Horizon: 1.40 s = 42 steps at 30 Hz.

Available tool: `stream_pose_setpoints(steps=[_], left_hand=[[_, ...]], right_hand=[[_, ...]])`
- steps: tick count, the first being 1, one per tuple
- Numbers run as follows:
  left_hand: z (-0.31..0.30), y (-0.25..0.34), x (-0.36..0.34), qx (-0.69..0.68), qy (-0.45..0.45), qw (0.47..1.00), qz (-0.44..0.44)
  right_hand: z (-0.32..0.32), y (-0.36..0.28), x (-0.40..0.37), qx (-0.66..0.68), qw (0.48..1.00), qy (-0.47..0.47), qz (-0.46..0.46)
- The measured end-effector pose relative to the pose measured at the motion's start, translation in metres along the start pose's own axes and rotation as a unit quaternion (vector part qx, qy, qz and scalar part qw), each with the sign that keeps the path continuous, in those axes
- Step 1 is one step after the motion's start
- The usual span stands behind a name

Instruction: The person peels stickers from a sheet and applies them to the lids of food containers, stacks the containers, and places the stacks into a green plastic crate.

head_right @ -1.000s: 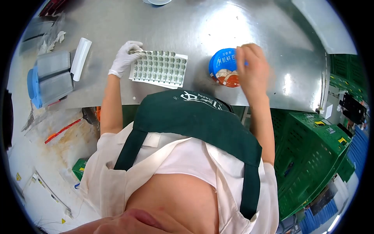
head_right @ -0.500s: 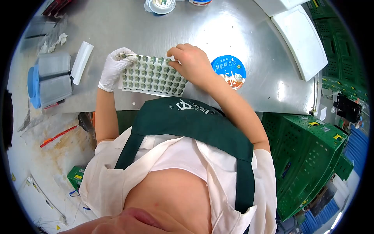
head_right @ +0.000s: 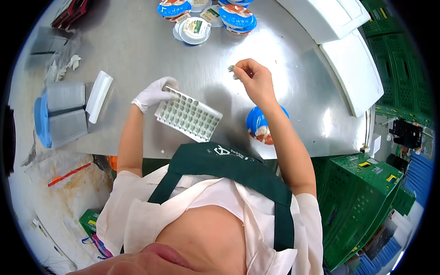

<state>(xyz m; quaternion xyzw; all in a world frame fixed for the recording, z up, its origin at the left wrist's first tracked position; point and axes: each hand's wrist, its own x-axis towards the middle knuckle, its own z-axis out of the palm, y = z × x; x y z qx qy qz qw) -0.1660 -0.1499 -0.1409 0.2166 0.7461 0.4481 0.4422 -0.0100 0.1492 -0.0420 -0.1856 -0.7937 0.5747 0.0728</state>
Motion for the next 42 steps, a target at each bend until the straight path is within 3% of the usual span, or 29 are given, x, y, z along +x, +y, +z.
stream_pose_setpoints(steps=[1,3,5,6,7,8,12,14,16,20,22,23,24,25,26,29,30,31,32,33,34,36,38,40,42], left_hand=[[-0.012,0.017,0.003,0.113,0.032,0.993,-0.006],[-0.034,0.048,0.025,0.028,0.147,0.988,0.021],[-0.036,0.079,0.055,0.081,0.339,0.935,0.066],[-0.028,0.079,0.077,0.077,0.338,0.936,0.066],[-0.025,0.074,0.11,0.214,0.407,0.87,0.178],[-0.021,0.072,0.137,0.344,0.46,0.768,0.283],[0.009,0.085,0.198,0.391,0.45,0.737,0.319],[0.015,0.086,0.211,0.468,0.462,0.694,0.293],[0.021,0.094,0.207,0.475,0.457,0.706,0.258],[0.02,0.096,0.201,0.524,0.459,0.68,0.229],[0.01,0.107,0.188,0.527,0.39,0.727,0.202],[0.007,0.114,0.178,0.53,0.391,0.723,0.208],[0.004,0.124,0.161,0.182,0.381,0.875,0.236],[0.0,0.126,0.147,-0.192,0.309,0.905,0.221],[-0.01,0.117,0.15,-0.545,0.105,0.794,0.249],[0.023,0.118,0.063,-0.575,0.094,0.774,0.248],[0.04,0.109,0.053,-0.41,0.18,0.845,0.293],[0.055,0.109,0.04,-0.23,0.256,0.88,0.328],[0.066,0.113,0.027,-0.228,0.25,0.883,0.325],[0.073,0.128,0.011,-0.5,0.078,0.814,0.285],[0.082,0.138,0.0,-0.719,-0.1,0.655,0.21],[0.097,0.141,-0.011,-0.706,-0.083,0.675,0.199],[0.104,0.145,-0.017,-0.568,-0.039,0.799,0.193],[0.117,0.157,-0.022,-0.596,-0.026,0.784,0.173],[0.125,0.163,-0.025,-0.629,-0.067,0.755,0.173]], right_hand=[[-0.003,0.003,0.007,-0.002,1.0,0.003,0.003],[-0.005,0.003,0.022,-0.02,1.0,0.001,0.01],[-0.005,0.004,0.036,-0.042,0.999,-0.005,0.018],[-0.002,0.005,0.043,-0.034,0.999,-0.01,0.01],[0.001,0.005,0.05,-0.025,1.0,-0.015,0.002],[0.004,0.004,0.055,-0.029,0.999,-0.015,0.002],[0.01,0.004,0.062,-0.013,0.999,-0.021,0.033],[0.007,0.005,0.059,-0.018,0.999,-0.013,0.048],[-0.002,0.014,0.053,-0.013,0.998,-0.009,0.055],[-0.018,0.022,0.037,0.022,0.998,0.029,0.058],[-0.026,0.017,0.026,0.025,0.998,0.033,0.056],[-0.03,0.013,0.02,0.029,0.997,0.039,0.052],[-0.033,0.007,0.013,0.04,0.997,0.044,0.042],[-0.034,0.003,0.004,0.052,0.997,0.048,0.038],[-0.034,-0.002,-0.003,0.058,0.996,0.05,0.04],[-0.03,-0.026,-0.017,0.082,0.996,0.038,0.025],[-0.026,-0.036,-0.021,0.071,0.997,0.021,0.016],[-0.023,-0.044,-0.025,0.06,0.998,0.006,0.007],[-0.02,-0.051,-0.03,0.063,0.998,0.011,0.011],[-0.018,-0.057,-0.033,0.043,0.999,0.005,-0.013],[-0.016,-0.061,-0.036,0.021,0.999,-0.002,-0.038],[-0.015,-0.058,-0.044,-0.005,0.998,0.007,-0.061],[-0.016,-0.057,-0.051,-0.019,0.996,-0.005,-0.091],[-0.015,-0.057,-0.06,-0.013,0.998,-0.013,-0.067],[-0.014,-0.049,-0.06,0.02,0.976,0.163,-0.144]])
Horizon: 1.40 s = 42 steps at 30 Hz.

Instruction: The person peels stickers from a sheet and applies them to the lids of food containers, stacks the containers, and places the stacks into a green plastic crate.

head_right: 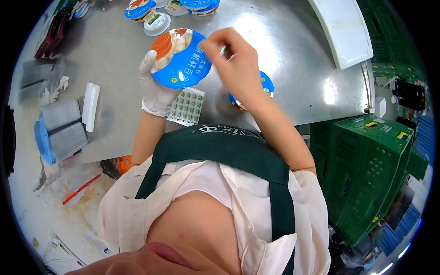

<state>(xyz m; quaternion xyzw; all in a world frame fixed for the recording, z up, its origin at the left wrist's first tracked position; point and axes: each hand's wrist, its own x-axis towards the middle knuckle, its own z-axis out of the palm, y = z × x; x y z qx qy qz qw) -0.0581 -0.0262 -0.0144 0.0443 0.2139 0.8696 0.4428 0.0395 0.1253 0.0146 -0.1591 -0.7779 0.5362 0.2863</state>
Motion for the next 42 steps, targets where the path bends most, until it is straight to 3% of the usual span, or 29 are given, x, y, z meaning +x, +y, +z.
stream_pose_setpoints(steps=[2,6,8,14,16,17,18,21,22,23,27,28,31,33,35,36,38,39,41,42], left_hand=[[-0.003,-0.009,-0.003,-0.015,-0.018,1.0,-0.003],[0.014,-0.036,-0.011,-0.046,-0.007,0.999,0.007],[0.017,-0.048,-0.012,-0.001,-0.003,0.998,0.069],[0.018,-0.061,-0.016,0.017,-0.005,0.999,0.046],[0.018,-0.061,-0.012,-0.01,0.011,0.998,0.053],[0.021,-0.061,-0.012,-0.009,0.02,0.998,0.063],[0.02,-0.06,-0.009,-0.009,0.019,0.998,0.063],[-0.002,-0.057,0.0,-0.047,0.06,0.997,0.034],[0.0,-0.057,0.0,-0.047,0.059,0.997,0.036],[0.003,-0.059,-0.001,0.027,0.057,0.997,0.049],[0.021,-0.07,-0.014,0.219,0.054,0.968,0.11],[0.02,-0.074,-0.016,0.221,0.057,0.968,0.105],[0.016,-0.084,-0.014,0.41,0.061,0.893,0.174],[0.011,-0.076,-0.008,0.412,0.072,0.895,0.154],[-0.005,-0.061,-0.001,0.404,0.076,0.903,0.123],[-0.001,-0.051,-0.001,0.375,0.076,0.922,0.062],[0.02,-0.047,-0.003,0.355,0.094,0.929,0.046],[0.018,-0.048,-0.004,0.355,0.094,0.929,0.046],[0.014,-0.049,-0.004,0.406,0.046,0.902,0.14],[0.016,-0.051,-0.004,0.402,0.047,0.903,0.143]], right_hand=[[-0.011,0.011,0.007,-0.006,0.995,0.097,-0.013],[-0.009,0.015,-0.008,-0.169,0.964,0.085,-0.188],[-0.007,0.005,-0.018,-0.262,0.925,0.092,-0.258],[-0.01,0.01,-0.015,-0.314,0.907,0.109,-0.26],[-0.021,0.014,-0.001,-0.403,0.855,0.179,-0.274],[-0.036,0.003,-0.008,-0.346,0.917,0.146,-0.131],[-0.045,0.001,-0.008,-0.306,0.913,0.2,-0.184],[-0.054,0.025,-0.019,-0.21,0.927,0.251,-0.183],[-0.057,0.021,-0.03,-0.185,0.97,0.15,-0.042],[-0.058,0.02,-0.041,-0.155,0.982,0.043,0.101],[-0.048,0.025,-0.062,-0.144,0.985,-0.028,0.096],[-0.046,0.016,-0.06,-0.2,0.977,-0.042,0.065],[-0.048,0.016,-0.059,-0.28,0.957,-0.071,0.039],[-0.051,0.021,-0.055,-0.304,0.948,-0.087,0.043],[-0.056,0.024,-0.053,-0.244,0.963,-0.099,0.047],[-0.06,0.024,-0.05,-0.245,0.963,-0.099,0.047],[-0.067,0.019,-0.043,-0.258,0.957,-0.121,0.058],[-0.07,0.022,-0.045,-0.259,0.957,-0.121,0.058],[-0.075,0.03,-0.047,-0.153,0.978,0.014,0.138],[-0.075,0.029,-0.047,-0.157,0.978,0.011,0.135]])
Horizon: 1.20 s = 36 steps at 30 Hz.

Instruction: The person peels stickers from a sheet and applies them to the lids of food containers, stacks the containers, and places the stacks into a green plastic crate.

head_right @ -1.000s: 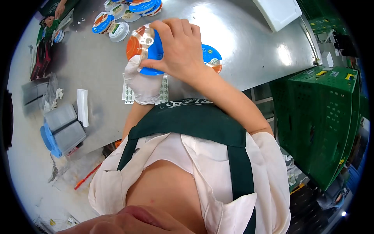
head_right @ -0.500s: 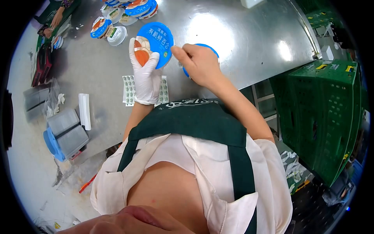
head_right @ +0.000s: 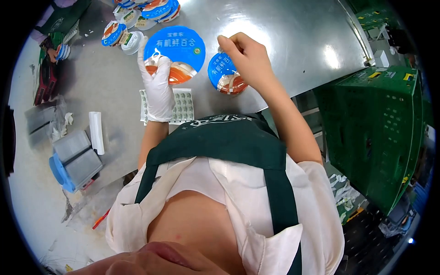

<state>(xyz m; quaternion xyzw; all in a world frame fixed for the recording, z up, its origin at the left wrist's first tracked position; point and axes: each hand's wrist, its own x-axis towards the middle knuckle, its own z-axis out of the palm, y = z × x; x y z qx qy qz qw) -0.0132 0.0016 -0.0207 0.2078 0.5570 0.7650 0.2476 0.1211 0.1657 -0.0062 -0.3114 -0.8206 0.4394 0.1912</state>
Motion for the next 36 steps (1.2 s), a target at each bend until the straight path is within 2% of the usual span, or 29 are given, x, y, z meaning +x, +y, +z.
stream_pose_setpoints(steps=[2,4,6,14,16,17,19,22,24,26,27,28,29,30,31,33,34,36], left_hand=[[0.006,-0.001,-0.005,0.001,0.03,0.999,0.038],[0.011,-0.004,-0.008,0.008,0.036,0.998,0.045],[0.018,-0.007,-0.01,0.023,0.046,0.997,0.059],[0.035,-0.01,-0.025,0.063,0.065,0.991,0.1],[0.041,-0.008,-0.03,0.051,0.057,0.988,0.132],[0.041,-0.011,-0.031,0.05,0.056,0.989,0.13],[0.04,-0.019,-0.031,0.081,0.062,0.985,0.14],[0.038,-0.024,-0.032,0.033,0.083,0.99,0.106],[0.042,-0.023,-0.03,0.022,0.088,0.99,0.103],[0.048,-0.023,-0.026,0.009,0.09,0.991,0.097],[0.049,-0.025,-0.023,0.039,0.061,0.989,0.126],[0.05,-0.027,-0.019,0.069,0.031,0.985,0.154],[0.051,-0.028,-0.012,0.011,0.014,0.993,0.114],[0.051,-0.026,-0.011,0.011,0.013,0.994,0.11],[0.05,-0.022,-0.01,0.008,-0.036,0.997,0.074],[0.047,-0.013,-0.012,0.022,-0.111,0.993,-0.024],[0.044,-0.021,-0.013,0.05,-0.125,0.991,0.007],[0.028,-0.026,-0.014,0.27,-0.159,0.948,-0.063]], right_hand=[[0.003,-0.006,-0.01,0.207,0.978,0.011,0.018],[0.013,-0.017,-0.014,0.221,0.975,-0.006,0.021],[0.027,-0.018,-0.015,0.195,0.98,-0.027,0.026],[0.046,-0.014,-0.011,0.174,0.983,0.052,-0.031],[0.05,-0.013,-0.013,0.048,0.993,0.086,-0.067],[0.052,-0.011,-0.014,0.047,0.993,0.086,-0.065],[0.055,-0.005,-0.013,-0.037,0.983,0.137,-0.114],[0.045,0.0,-0.007,-0.096,0.978,0.173,-0.064],[0.04,0.009,-0.004,-0.071,0.984,0.157,-0.051],[0.036,0.014,-0.003,0.018,1.0,0.026,0.005],[0.038,0.017,0.001,0.067,0.997,0.003,-0.029],[0.032,0.02,0.002,0.066,0.998,0.004,-0.023],[0.021,0.021,0.006,0.085,0.996,0.002,-0.016],[0.011,0.023,0.008,0.104,0.994,0.0,-0.01],[-0.002,0.034,0.01,0.037,0.999,-0.017,0.001],[-0.023,0.041,-0.002,0.019,0.998,-0.052,0.022],[-0.031,0.041,-0.006,0.002,0.996,-0.086,0.036],[-0.039,0.05,-0.019,-0.065,0.988,-0.126,0.069]])
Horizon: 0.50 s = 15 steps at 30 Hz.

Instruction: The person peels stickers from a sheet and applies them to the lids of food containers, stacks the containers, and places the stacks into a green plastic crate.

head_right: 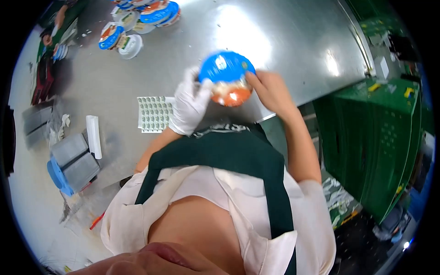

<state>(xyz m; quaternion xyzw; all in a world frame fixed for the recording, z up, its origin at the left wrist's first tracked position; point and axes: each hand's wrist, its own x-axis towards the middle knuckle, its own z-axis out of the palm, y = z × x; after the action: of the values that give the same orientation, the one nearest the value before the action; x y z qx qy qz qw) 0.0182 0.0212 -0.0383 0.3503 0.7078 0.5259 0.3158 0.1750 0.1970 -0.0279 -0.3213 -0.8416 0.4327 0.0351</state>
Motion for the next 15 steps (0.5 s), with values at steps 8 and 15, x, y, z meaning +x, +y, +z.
stream_pose_setpoints(steps=[8,15], left_hand=[[-0.047,-0.049,0.041,0.173,0.083,0.976,0.104],[-0.197,-0.181,0.161,0.421,0.365,0.823,0.111]], right_hand=[[-0.002,0.012,-0.006,-0.065,0.993,0.025,0.098],[-0.052,0.011,0.004,-0.02,0.983,0.162,0.086]])
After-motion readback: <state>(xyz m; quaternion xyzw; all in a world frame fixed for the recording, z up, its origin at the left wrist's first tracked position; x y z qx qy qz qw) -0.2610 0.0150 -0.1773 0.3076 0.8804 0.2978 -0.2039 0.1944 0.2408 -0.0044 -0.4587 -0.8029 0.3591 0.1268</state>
